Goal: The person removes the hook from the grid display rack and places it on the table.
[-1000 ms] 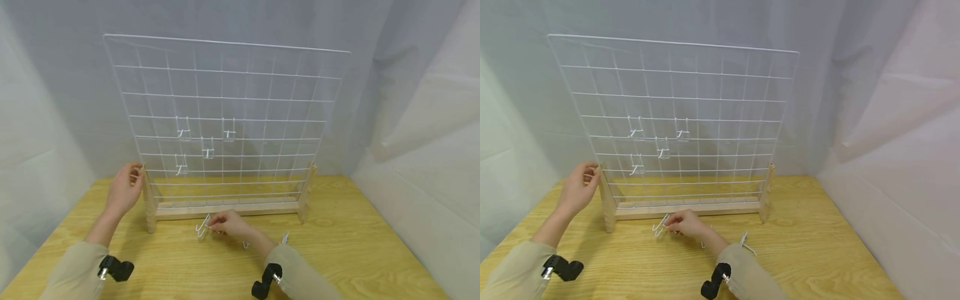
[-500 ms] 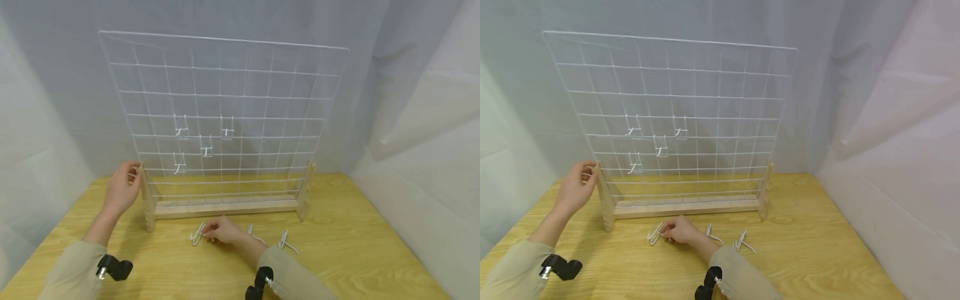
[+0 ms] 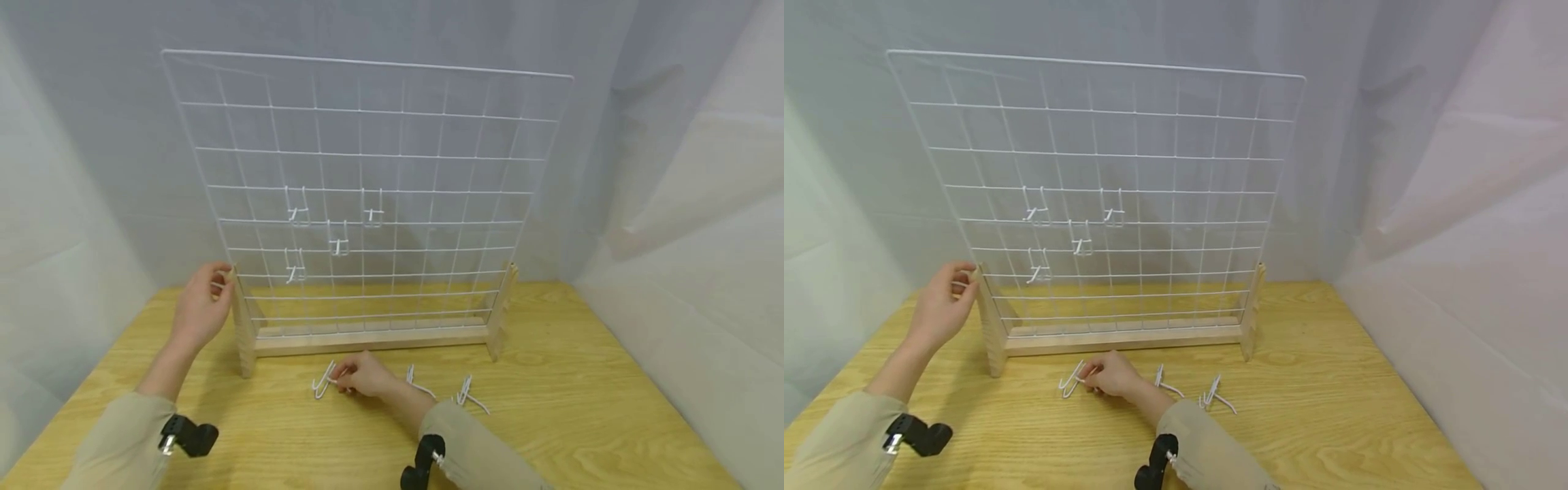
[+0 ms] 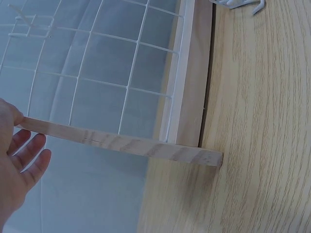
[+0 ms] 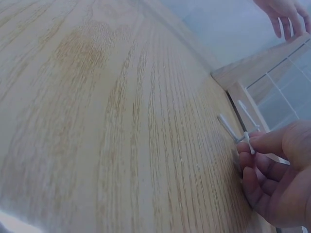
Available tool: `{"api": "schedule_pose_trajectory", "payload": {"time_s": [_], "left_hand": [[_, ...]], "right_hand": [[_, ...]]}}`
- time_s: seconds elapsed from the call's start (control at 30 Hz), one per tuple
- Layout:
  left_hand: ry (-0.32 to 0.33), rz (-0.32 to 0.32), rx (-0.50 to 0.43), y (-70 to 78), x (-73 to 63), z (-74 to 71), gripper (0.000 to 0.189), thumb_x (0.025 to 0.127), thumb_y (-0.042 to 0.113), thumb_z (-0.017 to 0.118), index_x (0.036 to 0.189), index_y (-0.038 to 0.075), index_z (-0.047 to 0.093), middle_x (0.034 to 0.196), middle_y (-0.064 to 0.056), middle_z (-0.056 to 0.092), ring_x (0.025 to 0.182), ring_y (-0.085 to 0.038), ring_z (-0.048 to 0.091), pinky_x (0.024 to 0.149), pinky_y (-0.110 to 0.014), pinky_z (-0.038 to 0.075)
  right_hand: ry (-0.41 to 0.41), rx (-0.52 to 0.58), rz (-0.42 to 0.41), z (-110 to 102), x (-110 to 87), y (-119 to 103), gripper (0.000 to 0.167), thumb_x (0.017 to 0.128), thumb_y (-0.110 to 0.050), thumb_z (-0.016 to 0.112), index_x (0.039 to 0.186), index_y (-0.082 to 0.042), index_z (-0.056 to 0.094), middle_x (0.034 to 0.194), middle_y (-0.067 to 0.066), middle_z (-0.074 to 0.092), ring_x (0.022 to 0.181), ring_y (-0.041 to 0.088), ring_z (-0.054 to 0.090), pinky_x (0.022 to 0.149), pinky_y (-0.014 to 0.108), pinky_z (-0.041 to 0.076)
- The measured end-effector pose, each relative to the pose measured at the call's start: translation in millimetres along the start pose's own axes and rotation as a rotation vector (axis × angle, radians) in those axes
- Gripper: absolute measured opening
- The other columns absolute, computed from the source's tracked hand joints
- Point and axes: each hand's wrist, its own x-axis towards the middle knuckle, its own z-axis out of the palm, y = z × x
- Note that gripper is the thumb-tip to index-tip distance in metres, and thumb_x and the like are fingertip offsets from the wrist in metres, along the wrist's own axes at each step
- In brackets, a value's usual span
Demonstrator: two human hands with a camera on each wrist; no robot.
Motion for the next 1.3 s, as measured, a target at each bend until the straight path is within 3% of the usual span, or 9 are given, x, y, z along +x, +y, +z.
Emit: {"api": "schedule_pose_trajectory", "payload": {"time_s": [0.5,0.8,1.03,1.3], "left_hand": [[0.001,-0.008,-0.003,-4.3,-1.2,3.8,0.03,0.093,0.006,0.047,0.12,-0.007,0.046,0.101,-0.025,0.052,0.088,-0.038,0.053,0.073,-0.049,0.046],[0.014,0.002,0.0,-4.4,0.0,2.7,0.029,0.093,0.005,0.047,0.119,-0.007,0.046,0.101,-0.026,0.052,0.088,-0.038,0.054,0.072,-0.046,0.045],[0.027,0.024,0.008,-4.3,1.0,3.4,0.028,0.092,0.004,0.048,0.118,-0.007,0.047,0.098,-0.026,0.053,0.086,-0.038,0.055,0.073,-0.048,0.045],[0.026,0.029,0.009,-2.4,0.8,3.0,0.028,0.092,0.004,0.047,0.118,-0.008,0.047,0.098,-0.026,0.053,0.085,-0.038,0.055,0.072,-0.049,0.045]], "right_hand": [[0.029,-0.042,-0.023,3.7,-3.2,3.3,0.011,0.079,0.009,0.06,0.085,0.003,0.067,0.061,0.003,0.056,0.048,0.009,0.045,0.041,0.016,0.035],[0.045,-0.095,-0.033,1.5,-4.7,1.2,0.013,0.078,0.009,0.061,0.089,0.002,0.066,0.068,0.0,0.054,0.053,0.009,0.046,0.045,0.017,0.038],[0.048,-0.055,-0.024,-7.2,-4.5,1.2,0.014,0.082,0.003,0.062,0.095,0.003,0.066,0.072,0.002,0.056,0.058,0.011,0.053,0.048,0.02,0.046],[0.041,-0.09,-0.045,-29.0,0.4,-4.3,0.016,0.087,-0.004,0.059,0.1,0.002,0.064,0.076,0.006,0.058,0.062,0.017,0.054,0.051,0.024,0.045]]}}
